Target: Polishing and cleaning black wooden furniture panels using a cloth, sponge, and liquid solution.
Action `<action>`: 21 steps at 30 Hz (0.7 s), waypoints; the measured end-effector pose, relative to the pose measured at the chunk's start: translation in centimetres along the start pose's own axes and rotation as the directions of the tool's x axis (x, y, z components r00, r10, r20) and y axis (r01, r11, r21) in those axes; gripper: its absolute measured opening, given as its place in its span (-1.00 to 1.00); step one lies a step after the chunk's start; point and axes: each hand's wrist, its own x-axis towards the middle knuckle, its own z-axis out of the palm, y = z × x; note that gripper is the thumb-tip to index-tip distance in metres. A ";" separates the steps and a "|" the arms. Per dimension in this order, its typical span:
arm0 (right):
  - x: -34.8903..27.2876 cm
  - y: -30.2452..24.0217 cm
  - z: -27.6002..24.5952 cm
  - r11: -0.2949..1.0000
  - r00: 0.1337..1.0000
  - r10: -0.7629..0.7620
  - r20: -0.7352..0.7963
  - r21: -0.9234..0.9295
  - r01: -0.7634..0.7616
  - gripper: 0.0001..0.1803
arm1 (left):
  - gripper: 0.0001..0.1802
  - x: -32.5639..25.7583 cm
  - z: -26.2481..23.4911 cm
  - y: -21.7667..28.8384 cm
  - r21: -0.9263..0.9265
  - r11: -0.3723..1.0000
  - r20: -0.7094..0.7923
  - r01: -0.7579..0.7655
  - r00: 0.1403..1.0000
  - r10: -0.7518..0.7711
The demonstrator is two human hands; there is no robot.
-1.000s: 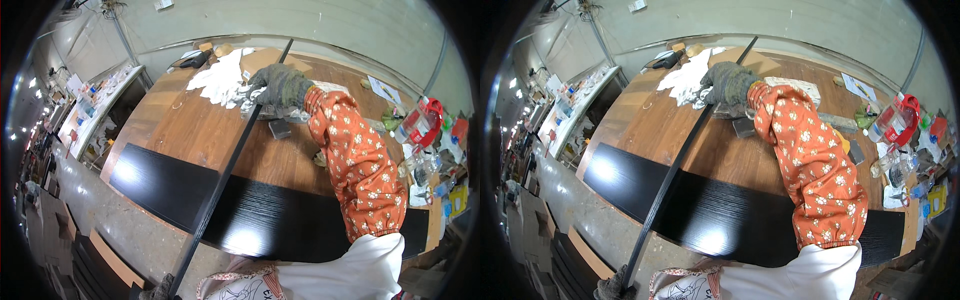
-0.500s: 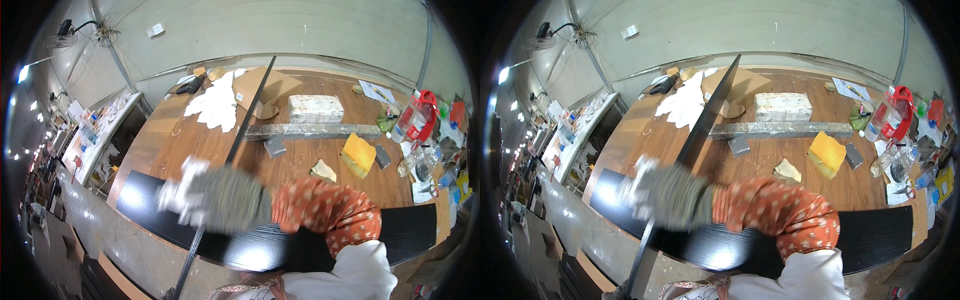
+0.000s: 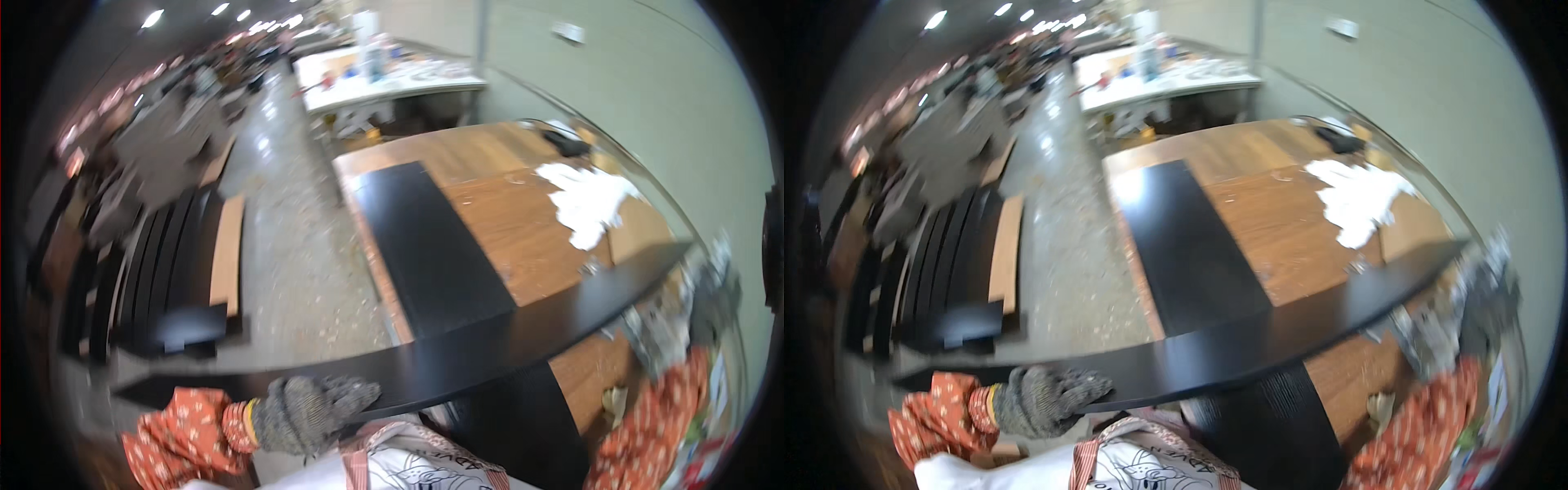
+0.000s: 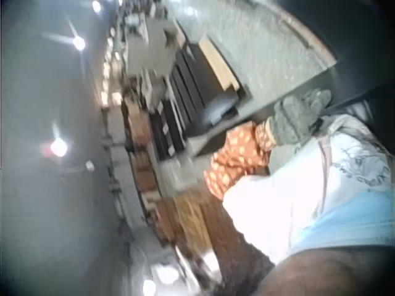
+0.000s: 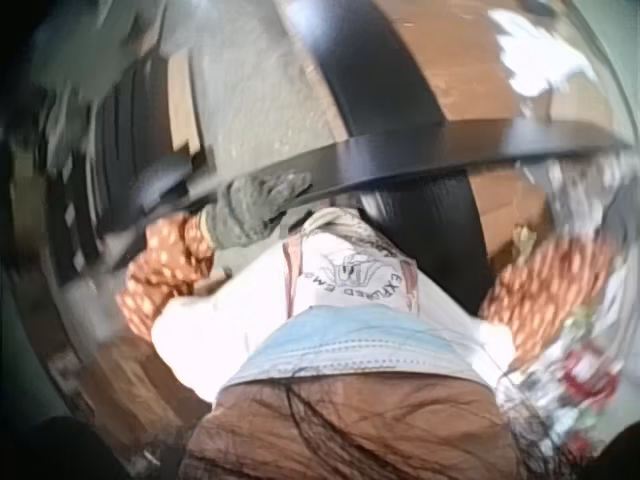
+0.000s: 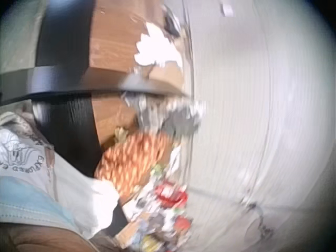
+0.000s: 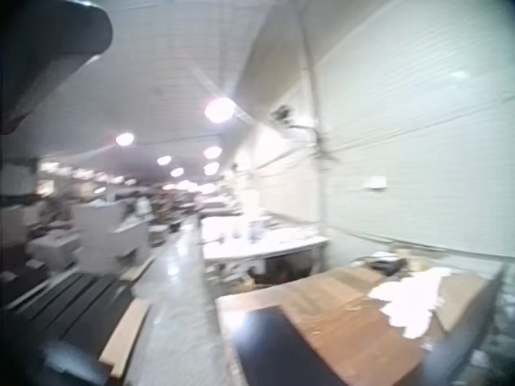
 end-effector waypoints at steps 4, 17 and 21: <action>-6.2 -9.4 -13.7 0.763 0.877 -0.437 0.201 0.599 0.243 -0.26 | -0.41 -1.9 1.0 -0.2 0.153 0.986 0.081 -0.064 0.995 0.052; -11.3 -18.2 -15.0 0.140 0.463 -0.862 -0.206 0.782 0.608 -0.58 | -0.57 -3.3 -0.1 -0.4 0.301 0.949 -0.044 0.097 0.995 -0.087; -8.7 -21.7 -12.7 0.104 0.478 -0.825 -0.301 0.751 0.652 -0.48 | -0.61 -5.8 -0.1 -1.2 0.327 0.928 -0.134 0.179 0.981 -0.141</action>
